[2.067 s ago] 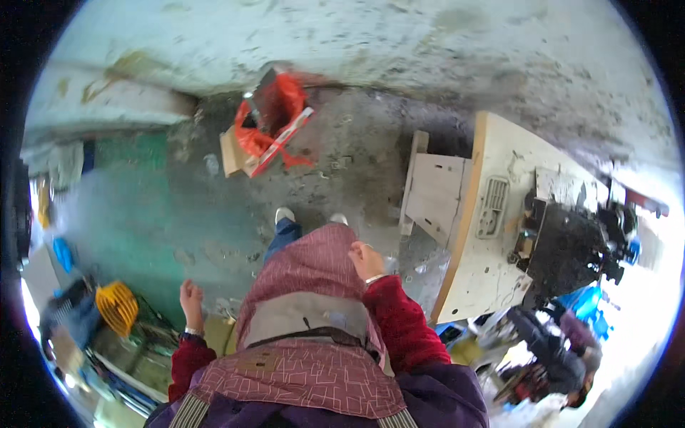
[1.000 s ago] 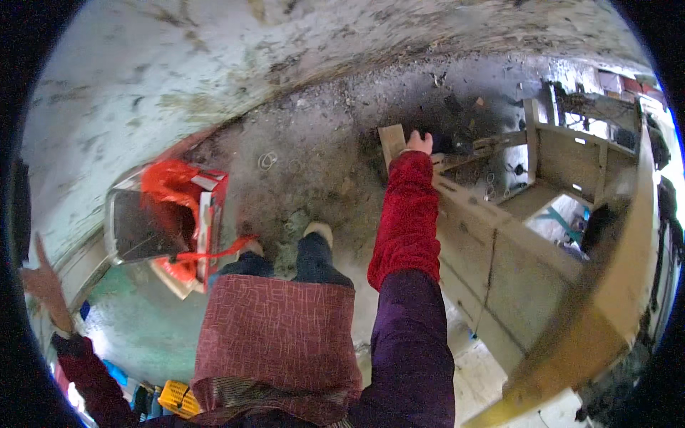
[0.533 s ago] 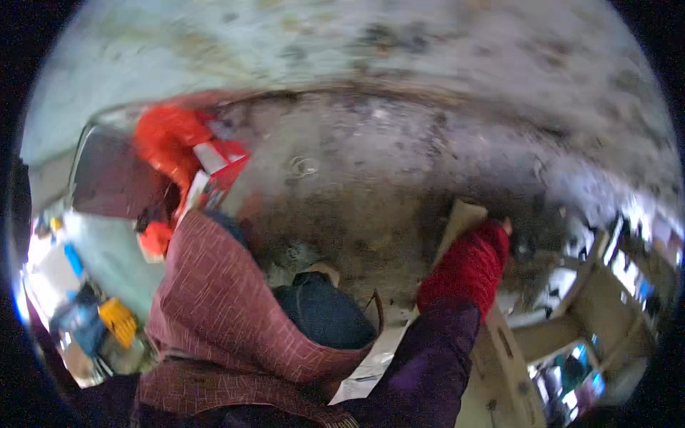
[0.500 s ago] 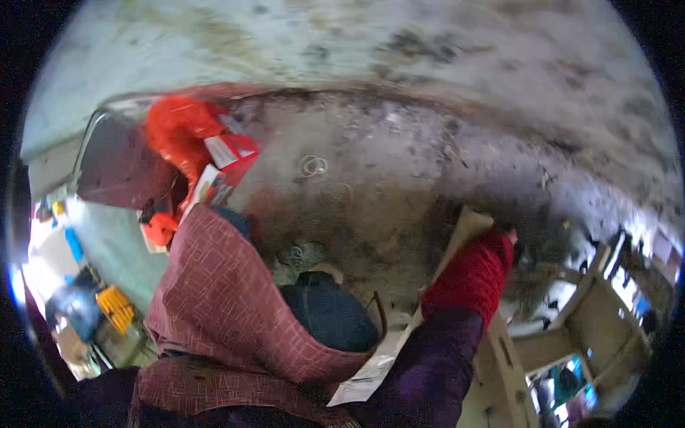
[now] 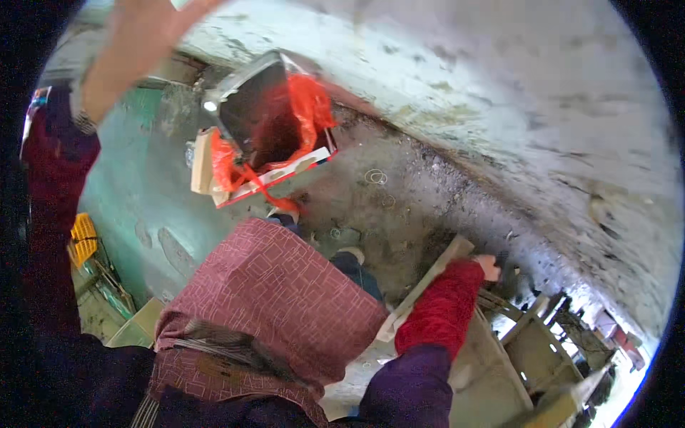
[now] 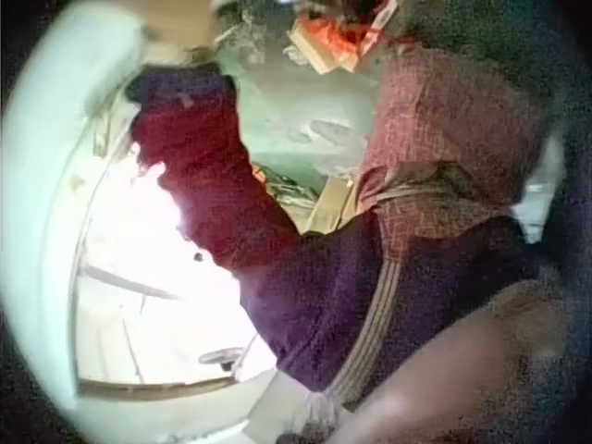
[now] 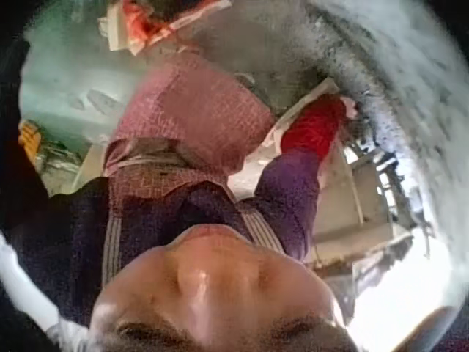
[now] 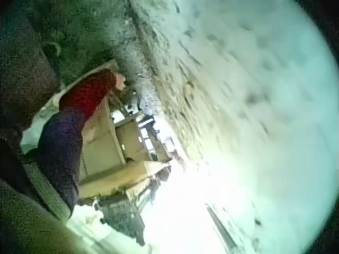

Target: The person repeatedly feeds black shoe parts through a roller machine to smooth or flatten them. They retrieve parts from a nearby pile, run them through the machine, and place them back. The person also fetches water from a tap and pours it onto the machine's rollers.

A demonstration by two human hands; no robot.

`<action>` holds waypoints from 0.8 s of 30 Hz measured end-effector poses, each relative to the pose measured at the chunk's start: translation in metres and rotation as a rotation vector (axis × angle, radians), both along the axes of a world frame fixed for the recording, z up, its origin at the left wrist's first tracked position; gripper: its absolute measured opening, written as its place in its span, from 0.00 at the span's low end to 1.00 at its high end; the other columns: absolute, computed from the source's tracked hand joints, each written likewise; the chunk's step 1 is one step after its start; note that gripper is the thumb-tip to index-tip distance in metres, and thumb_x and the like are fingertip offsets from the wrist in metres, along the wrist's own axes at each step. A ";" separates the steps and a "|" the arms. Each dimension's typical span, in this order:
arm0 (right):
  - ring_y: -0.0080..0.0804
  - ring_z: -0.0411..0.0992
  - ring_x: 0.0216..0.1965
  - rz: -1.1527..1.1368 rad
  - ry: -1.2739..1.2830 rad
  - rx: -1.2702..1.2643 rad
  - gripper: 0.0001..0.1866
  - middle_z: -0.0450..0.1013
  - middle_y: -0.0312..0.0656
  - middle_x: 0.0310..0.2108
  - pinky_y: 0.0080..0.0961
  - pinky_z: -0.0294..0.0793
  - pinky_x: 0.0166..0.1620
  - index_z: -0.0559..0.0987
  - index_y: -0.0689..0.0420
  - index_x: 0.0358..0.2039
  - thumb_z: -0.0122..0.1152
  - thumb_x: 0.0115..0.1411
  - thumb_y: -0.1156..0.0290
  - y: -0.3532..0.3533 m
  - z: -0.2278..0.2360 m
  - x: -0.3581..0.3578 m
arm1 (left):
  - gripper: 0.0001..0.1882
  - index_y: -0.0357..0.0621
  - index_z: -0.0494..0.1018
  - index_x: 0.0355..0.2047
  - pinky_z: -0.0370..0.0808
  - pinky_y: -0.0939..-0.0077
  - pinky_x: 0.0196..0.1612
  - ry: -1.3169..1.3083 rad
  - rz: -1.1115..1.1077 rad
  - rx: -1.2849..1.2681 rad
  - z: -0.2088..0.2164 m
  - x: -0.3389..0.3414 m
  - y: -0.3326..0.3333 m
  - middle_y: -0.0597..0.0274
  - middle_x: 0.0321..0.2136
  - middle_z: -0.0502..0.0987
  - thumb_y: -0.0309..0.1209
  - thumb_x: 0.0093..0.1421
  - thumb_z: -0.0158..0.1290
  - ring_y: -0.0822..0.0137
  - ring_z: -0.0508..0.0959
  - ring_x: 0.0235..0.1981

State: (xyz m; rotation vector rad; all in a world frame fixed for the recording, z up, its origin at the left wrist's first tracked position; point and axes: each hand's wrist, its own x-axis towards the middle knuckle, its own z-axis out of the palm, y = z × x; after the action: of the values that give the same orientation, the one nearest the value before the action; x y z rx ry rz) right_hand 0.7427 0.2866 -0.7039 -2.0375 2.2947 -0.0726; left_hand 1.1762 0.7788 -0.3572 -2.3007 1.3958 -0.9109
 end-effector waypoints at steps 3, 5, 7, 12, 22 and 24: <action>0.48 0.68 0.37 0.214 -0.612 -0.107 0.15 0.70 0.55 0.35 0.37 0.63 0.37 0.74 0.68 0.34 0.48 0.45 0.75 0.097 0.081 0.051 | 0.21 0.44 0.64 0.50 0.65 0.65 0.45 0.393 -0.051 -0.205 0.039 -0.043 0.010 0.53 0.41 0.68 0.33 0.56 0.48 0.53 0.68 0.43; 0.46 0.66 0.41 0.203 -0.588 -0.073 0.14 0.67 0.55 0.38 0.33 0.63 0.45 0.72 0.69 0.37 0.52 0.49 0.75 0.163 0.125 0.068 | 0.22 0.41 0.64 0.50 0.62 0.67 0.52 0.888 -0.046 -0.345 0.073 -0.085 0.033 0.51 0.47 0.66 0.34 0.55 0.49 0.53 0.66 0.49; 0.32 0.66 0.36 0.599 -0.763 -0.097 0.16 0.69 0.47 0.40 0.27 0.67 0.40 0.73 0.66 0.39 0.51 0.49 0.75 0.242 0.193 0.073 | 0.26 0.39 0.60 0.51 0.61 0.68 0.53 1.588 0.410 -0.288 0.084 -0.138 0.070 0.50 0.48 0.66 0.39 0.56 0.48 0.54 0.66 0.50; 0.33 0.68 0.34 0.990 -1.200 0.589 0.15 0.70 0.41 0.30 0.27 0.66 0.41 0.75 0.60 0.39 0.53 0.48 0.79 0.431 0.431 0.036 | 0.34 0.43 0.63 0.49 0.64 0.64 0.50 3.492 0.754 -1.130 0.067 -0.281 0.128 0.54 0.50 0.65 0.59 0.55 0.39 0.60 0.68 0.48; 0.46 0.71 0.35 1.560 -0.966 0.473 0.11 0.70 0.50 0.38 0.31 0.71 0.38 0.75 0.62 0.30 0.60 0.44 0.72 0.554 0.598 -0.215 | 0.15 0.38 0.65 0.45 0.71 0.68 0.44 2.746 -0.068 -1.126 0.234 -0.418 0.148 0.57 0.40 0.73 0.31 0.59 0.44 0.63 0.73 0.41; 0.41 0.71 0.37 1.244 -1.041 0.451 0.11 0.71 0.49 0.39 0.28 0.70 0.40 0.74 0.62 0.29 0.60 0.46 0.69 0.559 0.614 -0.283 | 0.14 0.37 0.65 0.45 0.71 0.70 0.44 2.671 -0.175 -0.858 0.275 -0.462 0.137 0.58 0.39 0.73 0.27 0.58 0.45 0.66 0.73 0.41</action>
State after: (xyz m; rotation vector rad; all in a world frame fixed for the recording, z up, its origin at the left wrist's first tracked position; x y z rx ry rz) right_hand 0.4596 0.8451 -0.0894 -2.0083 0.2888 -0.3661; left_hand 0.7142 0.9159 -0.0819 0.9929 -0.3895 -1.2132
